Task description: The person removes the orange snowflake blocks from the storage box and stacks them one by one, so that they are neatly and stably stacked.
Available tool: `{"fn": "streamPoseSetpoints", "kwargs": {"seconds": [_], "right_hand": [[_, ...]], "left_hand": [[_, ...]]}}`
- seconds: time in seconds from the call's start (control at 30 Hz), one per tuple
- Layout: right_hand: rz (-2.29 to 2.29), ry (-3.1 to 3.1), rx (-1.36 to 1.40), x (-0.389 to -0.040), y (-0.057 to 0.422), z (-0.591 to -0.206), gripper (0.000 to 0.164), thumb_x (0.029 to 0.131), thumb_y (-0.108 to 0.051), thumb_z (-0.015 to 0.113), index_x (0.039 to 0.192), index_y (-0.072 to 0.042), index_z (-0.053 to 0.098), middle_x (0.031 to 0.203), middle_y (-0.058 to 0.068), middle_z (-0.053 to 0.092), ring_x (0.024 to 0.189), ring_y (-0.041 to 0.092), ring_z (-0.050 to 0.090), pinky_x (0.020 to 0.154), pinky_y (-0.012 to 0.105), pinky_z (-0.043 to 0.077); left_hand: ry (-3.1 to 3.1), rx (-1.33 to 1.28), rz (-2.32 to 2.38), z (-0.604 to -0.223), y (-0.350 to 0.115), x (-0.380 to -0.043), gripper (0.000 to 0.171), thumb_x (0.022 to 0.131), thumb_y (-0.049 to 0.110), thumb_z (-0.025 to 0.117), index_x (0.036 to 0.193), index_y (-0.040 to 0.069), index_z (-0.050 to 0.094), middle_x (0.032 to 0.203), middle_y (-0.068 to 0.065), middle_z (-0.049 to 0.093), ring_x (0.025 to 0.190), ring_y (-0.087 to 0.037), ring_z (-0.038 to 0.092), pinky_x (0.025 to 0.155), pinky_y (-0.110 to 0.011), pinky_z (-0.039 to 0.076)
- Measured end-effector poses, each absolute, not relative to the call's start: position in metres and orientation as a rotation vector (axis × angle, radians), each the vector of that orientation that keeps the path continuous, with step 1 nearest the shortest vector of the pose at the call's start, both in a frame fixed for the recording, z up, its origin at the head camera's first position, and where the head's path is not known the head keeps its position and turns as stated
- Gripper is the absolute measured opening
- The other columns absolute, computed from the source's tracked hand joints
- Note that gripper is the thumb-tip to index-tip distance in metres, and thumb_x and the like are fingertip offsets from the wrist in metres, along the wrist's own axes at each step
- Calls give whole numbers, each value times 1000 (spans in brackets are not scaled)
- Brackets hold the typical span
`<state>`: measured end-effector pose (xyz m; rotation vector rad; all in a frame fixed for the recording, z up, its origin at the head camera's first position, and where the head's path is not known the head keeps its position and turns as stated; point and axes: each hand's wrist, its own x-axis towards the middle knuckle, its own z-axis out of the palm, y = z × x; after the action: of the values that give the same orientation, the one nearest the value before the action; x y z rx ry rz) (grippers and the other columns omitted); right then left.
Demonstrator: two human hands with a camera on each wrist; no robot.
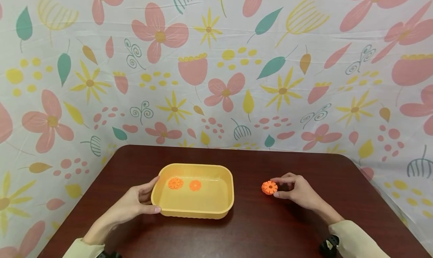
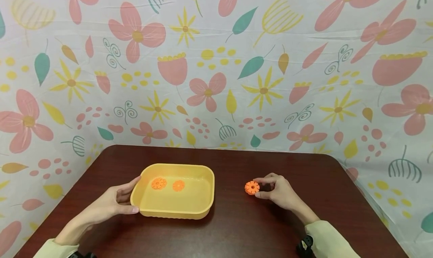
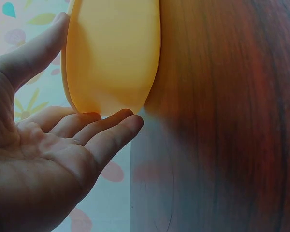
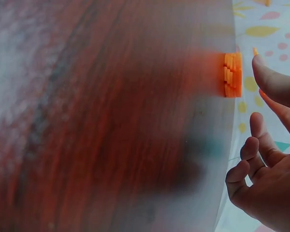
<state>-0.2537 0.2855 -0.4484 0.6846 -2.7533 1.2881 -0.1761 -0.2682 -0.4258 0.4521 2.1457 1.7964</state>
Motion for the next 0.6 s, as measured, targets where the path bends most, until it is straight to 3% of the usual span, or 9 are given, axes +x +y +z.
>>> {"fn": "streamPoseSetpoints", "kwargs": {"seconds": [0.4,0.6], "right_hand": [[1260,-2798,661,-256,284,-450,44,85,-18,91,125,-6,78,94,9,59,72,18,40,58,30,34],[1199,-2829,669,-259,282,-451,46,84,-20,92,125,-5,78,94,7,61,77,19,47,62,28,37]], "left_hand": [[2139,466,1795,-427,-269,-177,100,91,3,82,166,-3,16,167,-31,20,142,-48,43,97,-32,55],[2137,465,1798,-427,-270,-176,100,91,4,83,166,-4,16,168,-30,19,143,-47,43,98,-32,55]]}}
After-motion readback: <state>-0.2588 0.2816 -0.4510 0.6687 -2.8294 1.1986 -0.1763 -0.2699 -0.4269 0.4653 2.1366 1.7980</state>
